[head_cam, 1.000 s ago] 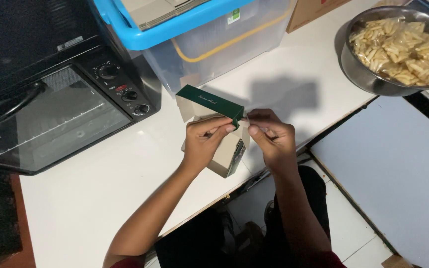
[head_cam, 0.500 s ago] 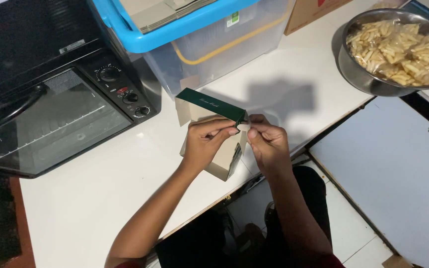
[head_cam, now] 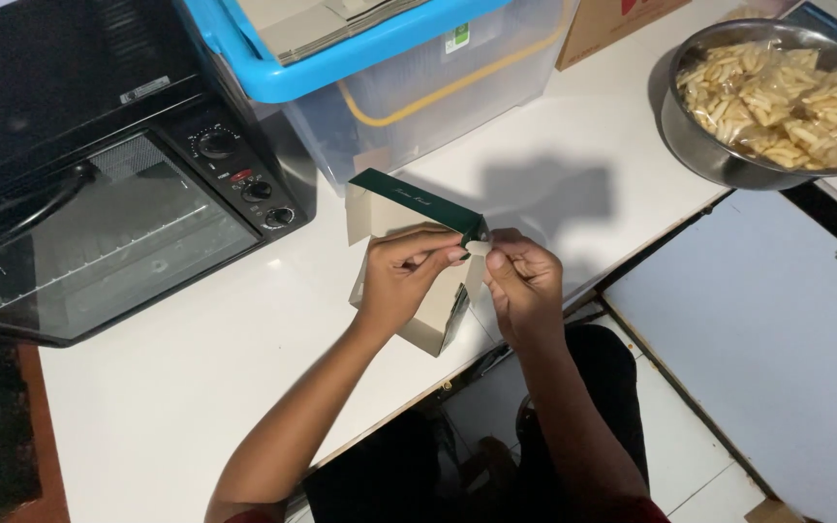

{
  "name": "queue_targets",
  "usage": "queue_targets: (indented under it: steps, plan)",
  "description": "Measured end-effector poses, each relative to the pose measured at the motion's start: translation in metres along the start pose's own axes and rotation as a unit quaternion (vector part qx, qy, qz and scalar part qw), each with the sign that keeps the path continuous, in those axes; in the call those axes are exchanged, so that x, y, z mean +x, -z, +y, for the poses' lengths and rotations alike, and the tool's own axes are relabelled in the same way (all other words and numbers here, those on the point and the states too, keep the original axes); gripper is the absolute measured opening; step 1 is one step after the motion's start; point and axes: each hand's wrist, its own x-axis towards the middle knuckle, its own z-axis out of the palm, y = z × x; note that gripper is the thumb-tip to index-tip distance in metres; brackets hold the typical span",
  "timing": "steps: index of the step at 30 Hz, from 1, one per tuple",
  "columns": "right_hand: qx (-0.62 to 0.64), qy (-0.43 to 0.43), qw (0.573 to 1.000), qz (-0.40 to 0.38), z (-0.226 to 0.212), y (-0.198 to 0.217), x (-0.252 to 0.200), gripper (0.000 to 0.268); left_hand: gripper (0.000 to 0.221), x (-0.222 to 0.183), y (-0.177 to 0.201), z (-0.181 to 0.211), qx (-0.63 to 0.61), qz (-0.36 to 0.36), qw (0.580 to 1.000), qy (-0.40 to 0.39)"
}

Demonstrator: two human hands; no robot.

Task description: Assembling a small cardboard box from a flat template by folding flaps and tucking them into place.

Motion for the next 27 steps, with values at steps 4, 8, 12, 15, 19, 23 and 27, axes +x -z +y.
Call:
queue_targets:
  steps: [4, 8, 12, 15, 19, 23, 27]
  plan:
    - [-0.008, 0.006, 1.0, 0.003, -0.006, -0.009, 0.0, 0.011, 0.016, -0.003, -0.002, -0.002, 0.001, 0.016, 1.0, 0.015]
    - [-0.014, 0.011, 1.0, 0.004, 0.006, 0.007, 0.0, 0.008, 0.017, -0.001, -0.002, -0.001, -0.008, 0.015, 1.0, 0.013]
    - [0.001, 0.002, 1.0, 0.004, -0.009, -0.01, 0.0, 0.008, 0.017, -0.001, -0.002, -0.001, -0.015, 0.014, 1.0, 0.02]
    - [0.021, -0.001, 1.0, 0.005, -0.003, -0.01, 0.001, 0.007, 0.017, -0.003, -0.004, 0.0, -0.01, 0.023, 0.999, 0.024]
    - [0.034, -0.009, 0.999, 0.003, -0.006, -0.013, -0.001, 0.01, 0.018, -0.002, -0.003, 0.0, -0.016, 0.024, 0.999, 0.029]
    - [0.038, -0.017, 0.999, -0.004, -0.004, -0.009, 0.0, 0.009, 0.017, -0.003, -0.002, -0.001, -0.014, 0.023, 0.999, 0.03]
    - [0.037, -0.017, 0.999, -0.01, -0.007, -0.012, 0.0, 0.008, 0.017, -0.002, -0.001, -0.002, -0.017, 0.019, 0.999, 0.043]
